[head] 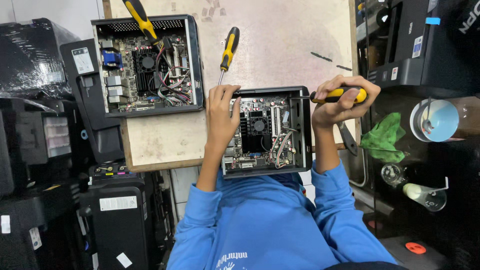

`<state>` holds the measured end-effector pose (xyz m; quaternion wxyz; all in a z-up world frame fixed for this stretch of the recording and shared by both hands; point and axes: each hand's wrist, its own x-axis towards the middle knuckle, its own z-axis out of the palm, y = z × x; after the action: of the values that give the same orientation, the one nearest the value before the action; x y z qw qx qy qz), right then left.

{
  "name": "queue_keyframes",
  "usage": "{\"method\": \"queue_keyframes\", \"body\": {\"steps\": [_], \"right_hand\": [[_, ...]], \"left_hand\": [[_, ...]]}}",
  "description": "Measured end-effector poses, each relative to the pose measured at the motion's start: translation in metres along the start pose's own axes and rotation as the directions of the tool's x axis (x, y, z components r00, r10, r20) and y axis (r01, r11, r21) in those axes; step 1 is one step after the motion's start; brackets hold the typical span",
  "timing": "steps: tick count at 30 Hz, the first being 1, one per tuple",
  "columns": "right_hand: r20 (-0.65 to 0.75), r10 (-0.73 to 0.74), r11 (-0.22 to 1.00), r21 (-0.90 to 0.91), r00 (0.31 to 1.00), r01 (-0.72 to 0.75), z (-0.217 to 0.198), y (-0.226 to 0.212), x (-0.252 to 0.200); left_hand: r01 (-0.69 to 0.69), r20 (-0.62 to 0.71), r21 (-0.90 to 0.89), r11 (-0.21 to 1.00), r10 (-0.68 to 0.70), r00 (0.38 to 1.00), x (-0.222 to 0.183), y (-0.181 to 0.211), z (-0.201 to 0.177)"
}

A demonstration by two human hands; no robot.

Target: The person uses a screwdriver to remove screws from the side of a small form-factor computer case, then opens the case and manipulates internal components and wires. The person repeats the process on a second computer case, removing screws and adjusting internal parts.

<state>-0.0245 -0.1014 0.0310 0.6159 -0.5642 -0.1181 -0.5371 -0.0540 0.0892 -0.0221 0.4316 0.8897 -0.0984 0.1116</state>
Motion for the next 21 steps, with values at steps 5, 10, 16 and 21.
{"method": "queue_keyframes", "body": {"steps": [5,10,16,21], "right_hand": [[0.023,0.005,1.000,-0.009,1.000,-0.005,0.001,-0.001,-0.009],[0.470,0.335,0.786,0.339,0.817,-0.517,-0.035,0.021,-0.014],[0.874,0.262,0.507,0.236,0.409,-0.829,-0.005,0.052,0.014],[0.773,0.465,0.701,-0.024,0.431,-0.712,0.025,-0.012,0.051]], "left_hand": [[0.004,0.000,-0.004,1.000,-0.004,1.000,0.000,-0.001,0.000],[-0.004,0.001,-0.018,1.000,0.004,1.000,0.000,-0.003,0.002],[-0.020,-0.012,-0.100,0.995,0.019,1.000,0.005,0.009,-0.004],[-0.106,0.113,-0.313,0.944,0.148,0.983,0.021,0.043,-0.005]]}}
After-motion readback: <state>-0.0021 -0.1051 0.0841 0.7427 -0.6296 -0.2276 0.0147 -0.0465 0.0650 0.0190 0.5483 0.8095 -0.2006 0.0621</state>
